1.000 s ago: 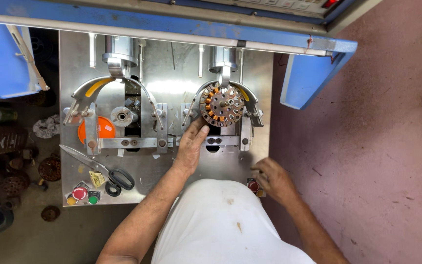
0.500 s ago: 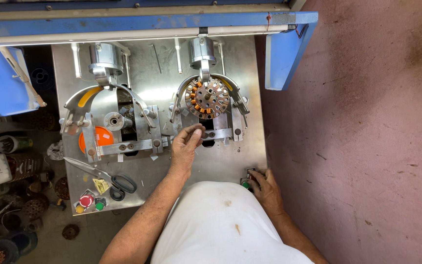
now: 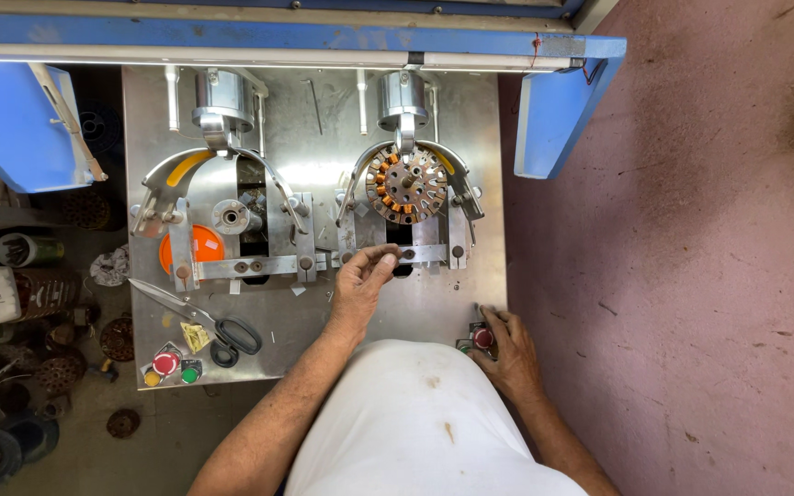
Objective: The person operates a coil winding machine, manually inserting copper wire into slots on a rotating stator core. They repeatedly adjust the wire placement and press a control button to advance the machine, continuing this process throughout the clip.
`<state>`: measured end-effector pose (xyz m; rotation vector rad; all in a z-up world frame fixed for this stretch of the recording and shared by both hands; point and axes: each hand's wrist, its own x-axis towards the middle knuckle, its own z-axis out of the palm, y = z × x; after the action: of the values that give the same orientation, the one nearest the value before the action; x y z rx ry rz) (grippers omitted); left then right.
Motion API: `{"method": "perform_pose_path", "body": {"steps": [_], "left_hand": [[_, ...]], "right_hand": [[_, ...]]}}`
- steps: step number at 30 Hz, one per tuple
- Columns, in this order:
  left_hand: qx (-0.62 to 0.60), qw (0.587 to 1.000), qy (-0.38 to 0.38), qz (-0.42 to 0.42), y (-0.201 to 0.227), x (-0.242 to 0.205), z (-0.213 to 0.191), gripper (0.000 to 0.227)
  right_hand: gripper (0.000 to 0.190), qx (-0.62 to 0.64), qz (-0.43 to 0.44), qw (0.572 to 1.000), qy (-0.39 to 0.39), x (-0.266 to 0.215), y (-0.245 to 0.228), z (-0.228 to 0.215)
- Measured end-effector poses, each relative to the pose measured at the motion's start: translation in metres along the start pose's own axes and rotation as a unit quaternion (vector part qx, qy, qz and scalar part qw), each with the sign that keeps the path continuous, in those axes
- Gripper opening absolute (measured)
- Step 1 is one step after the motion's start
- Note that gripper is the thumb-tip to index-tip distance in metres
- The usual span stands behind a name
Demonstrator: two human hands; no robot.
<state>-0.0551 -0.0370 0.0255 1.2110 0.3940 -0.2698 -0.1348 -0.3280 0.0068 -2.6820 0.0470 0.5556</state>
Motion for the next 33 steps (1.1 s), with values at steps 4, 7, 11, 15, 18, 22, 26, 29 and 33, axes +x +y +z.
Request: {"method": "perform_pose_path", "body": {"steps": [4, 7, 11, 15, 18, 22, 26, 29, 33], "left_hand": [[-0.001, 1.0, 0.0, 0.017, 0.001, -0.001, -0.007, 0.025], [0.005, 1.0, 0.005, 0.018, 0.0, 0.0, -0.012, 0.025], [0.007, 1.0, 0.0, 0.026, -0.001, 0.003, -0.016, 0.025], [0.02, 1.0, 0.004, 0.01, 0.001, 0.011, -0.017, 0.027], [0.035, 0.999, 0.01, 0.017, 0.004, 0.019, -0.015, 0.029], [0.051, 0.998, 0.02, 0.015, 0.007, 0.027, -0.015, 0.029], [0.071, 0.997, 0.029, 0.003, 0.009, 0.035, -0.017, 0.029], [0.075, 0.996, 0.036, -0.011, 0.01, 0.039, -0.02, 0.029], [0.045, 0.998, 0.035, -0.034, 0.009, 0.047, -0.024, 0.029]], "right_hand": [[0.091, 0.031, 0.013, 0.999, -0.006, 0.004, 0.01, 0.004], [0.088, 0.036, 0.008, 0.999, -0.009, 0.006, 0.011, 0.005], [0.083, 0.042, -0.017, 0.999, -0.009, 0.014, 0.007, -0.001], [0.08, 0.047, -0.008, 0.998, -0.042, 0.027, -0.002, -0.012], [0.076, 0.054, -0.024, 0.997, -0.043, 0.038, -0.005, -0.017], [0.071, 0.056, -0.061, 0.996, -0.03, 0.052, -0.004, -0.02], [0.066, 0.061, -0.077, 0.995, -0.022, 0.065, -0.001, -0.02], [0.061, 0.064, -0.101, 0.993, 0.007, 0.075, 0.005, -0.017], [0.054, 0.075, -0.088, 0.991, 0.067, 0.096, 0.013, -0.014]]}}
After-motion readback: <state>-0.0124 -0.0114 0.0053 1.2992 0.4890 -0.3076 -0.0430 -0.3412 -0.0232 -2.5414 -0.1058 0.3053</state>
